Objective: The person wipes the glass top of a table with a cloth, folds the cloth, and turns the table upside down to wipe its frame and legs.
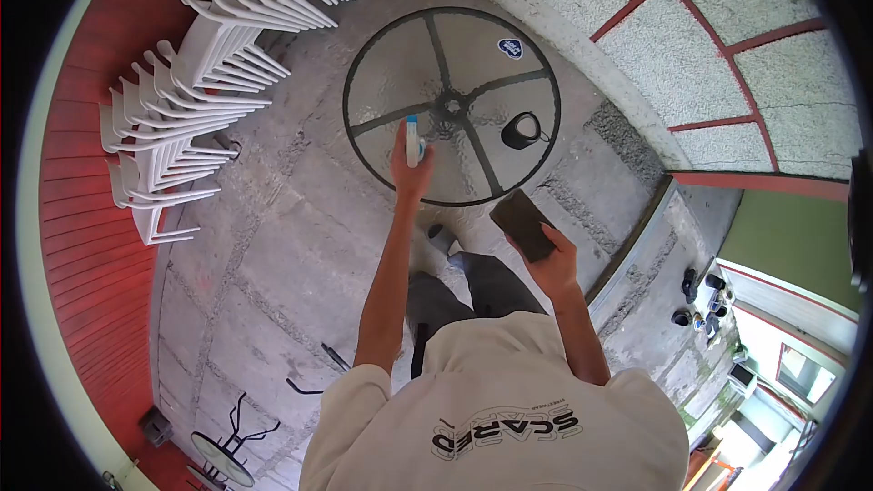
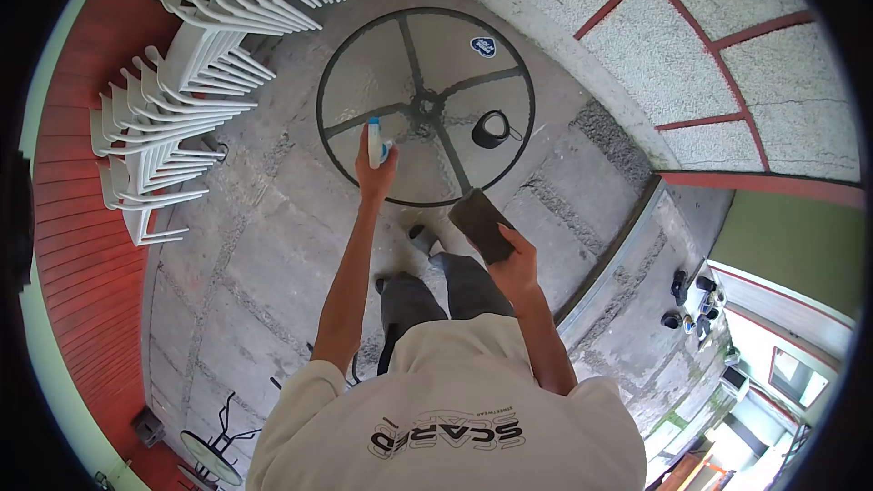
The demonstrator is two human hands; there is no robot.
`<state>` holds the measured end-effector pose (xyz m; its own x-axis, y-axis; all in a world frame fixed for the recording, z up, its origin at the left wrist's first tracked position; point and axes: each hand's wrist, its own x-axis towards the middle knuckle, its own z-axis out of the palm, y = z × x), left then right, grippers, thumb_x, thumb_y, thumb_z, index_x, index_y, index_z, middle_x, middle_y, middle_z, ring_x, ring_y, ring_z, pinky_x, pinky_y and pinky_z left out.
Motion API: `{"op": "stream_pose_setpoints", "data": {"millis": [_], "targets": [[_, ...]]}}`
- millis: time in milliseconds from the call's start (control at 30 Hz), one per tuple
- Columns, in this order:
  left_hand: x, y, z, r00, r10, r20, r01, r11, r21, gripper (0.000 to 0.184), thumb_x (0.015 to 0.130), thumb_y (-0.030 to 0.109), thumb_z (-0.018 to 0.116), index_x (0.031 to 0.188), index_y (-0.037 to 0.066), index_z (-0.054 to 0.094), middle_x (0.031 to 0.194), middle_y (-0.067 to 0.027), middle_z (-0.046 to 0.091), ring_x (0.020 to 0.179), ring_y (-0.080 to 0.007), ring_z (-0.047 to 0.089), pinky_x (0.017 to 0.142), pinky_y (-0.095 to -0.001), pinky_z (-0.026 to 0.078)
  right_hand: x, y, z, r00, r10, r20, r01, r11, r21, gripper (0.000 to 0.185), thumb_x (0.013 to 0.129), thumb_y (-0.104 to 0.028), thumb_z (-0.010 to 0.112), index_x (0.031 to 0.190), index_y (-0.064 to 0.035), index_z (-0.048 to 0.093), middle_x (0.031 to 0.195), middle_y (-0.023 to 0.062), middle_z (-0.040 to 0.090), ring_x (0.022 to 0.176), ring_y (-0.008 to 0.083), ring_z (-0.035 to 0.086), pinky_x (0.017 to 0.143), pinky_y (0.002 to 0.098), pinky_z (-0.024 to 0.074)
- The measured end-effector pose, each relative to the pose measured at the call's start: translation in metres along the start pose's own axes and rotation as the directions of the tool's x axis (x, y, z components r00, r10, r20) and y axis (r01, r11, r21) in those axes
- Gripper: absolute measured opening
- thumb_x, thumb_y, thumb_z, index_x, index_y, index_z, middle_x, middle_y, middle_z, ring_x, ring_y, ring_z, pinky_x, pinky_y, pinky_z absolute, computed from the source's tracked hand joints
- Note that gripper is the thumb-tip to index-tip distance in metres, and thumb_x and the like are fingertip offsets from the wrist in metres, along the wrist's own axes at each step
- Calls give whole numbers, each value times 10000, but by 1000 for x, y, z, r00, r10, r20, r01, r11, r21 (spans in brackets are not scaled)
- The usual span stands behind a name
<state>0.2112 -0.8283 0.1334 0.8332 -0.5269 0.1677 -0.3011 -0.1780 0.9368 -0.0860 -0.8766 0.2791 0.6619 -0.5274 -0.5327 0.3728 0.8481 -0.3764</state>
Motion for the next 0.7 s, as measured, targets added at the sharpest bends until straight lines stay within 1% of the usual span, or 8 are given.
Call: {"op": "stream_pose_setpoints", "data": {"millis": [133,233,300,367,433,500,567,700], "targets": [[6,19,-4,993,102,62,-107,990,90,454,727,46,685,1180,48,649,958,-89,712,850,-234,687,762,-347,528,10,16,3,1000,7,10,-8,994,111,479,1001,-182,448,1409,68,472,1427,198,549,1360,333,495,1191,504,345],[-24,73,-45,970,-73,232,18,973,232,425,726,45,683,1149,40,650,967,-93,710,831,-227,676,766,-349,527,22,26,6,994,-69,86,68,998,13,451,1010,-196,449,1380,56,502,1407,190,566,1351,321,503,1173,506,367],[-49,118,-75,961,-56,271,28,994,105,468,691,58,699,1157,55,646,1073,-140,700,966,-363,688,814,-385,546,32,30,14,994,-30,108,26,999,38,434,1018,-203,446,1363,51,516,1400,187,571,1348,315,504,1167,509,374],[-73,160,-104,965,-42,258,7,991,134,438,675,21,669,1112,51,668,1081,-133,703,986,-349,693,821,-375,546,41,31,21,985,132,111,-151,970,190,421,1028,-209,443,1351,48,524,1399,184,571,1348,312,502,1166,511,375],[-90,184,-131,973,27,231,-40,998,55,427,660,-24,625,1081,31,674,1071,-110,707,916,-252,686,802,-330,535,42,37,41,964,62,257,-12,982,-190,427,1035,-228,448,1354,45,523,1404,183,568,1342,317,506,1164,518,376],[-110,204,-157,982,37,187,-35,999,-13,451,622,-75,557,1048,12,677,1029,-104,700,881,-198,669,793,-282,515,45,49,67,931,152,332,-86,975,-204,438,1039,-250,459,1359,42,522,1407,181,567,1338,321,510,1165,520,372],[-126,229,-183,984,-65,163,44,991,130,436,623,-82,551,1031,8,675,918,-109,678,788,-189,644,725,-273,500,47,64,93,875,362,322,-416,902,115,454,1038,-273,474,1365,39,521,1409,178,569,1336,326,513,1170,518,365],[-153,236,-227,981,-194,-19,192,946,261,370,636,-68,548,977,1,673,748,-103,622,630,-164,571,610,-283,459,32,104,146,714,567,411,-612,791,-29,471,1036,-282,481,1376,41,514,1414,172,567,1344,326,508,1184,507,346]]}}
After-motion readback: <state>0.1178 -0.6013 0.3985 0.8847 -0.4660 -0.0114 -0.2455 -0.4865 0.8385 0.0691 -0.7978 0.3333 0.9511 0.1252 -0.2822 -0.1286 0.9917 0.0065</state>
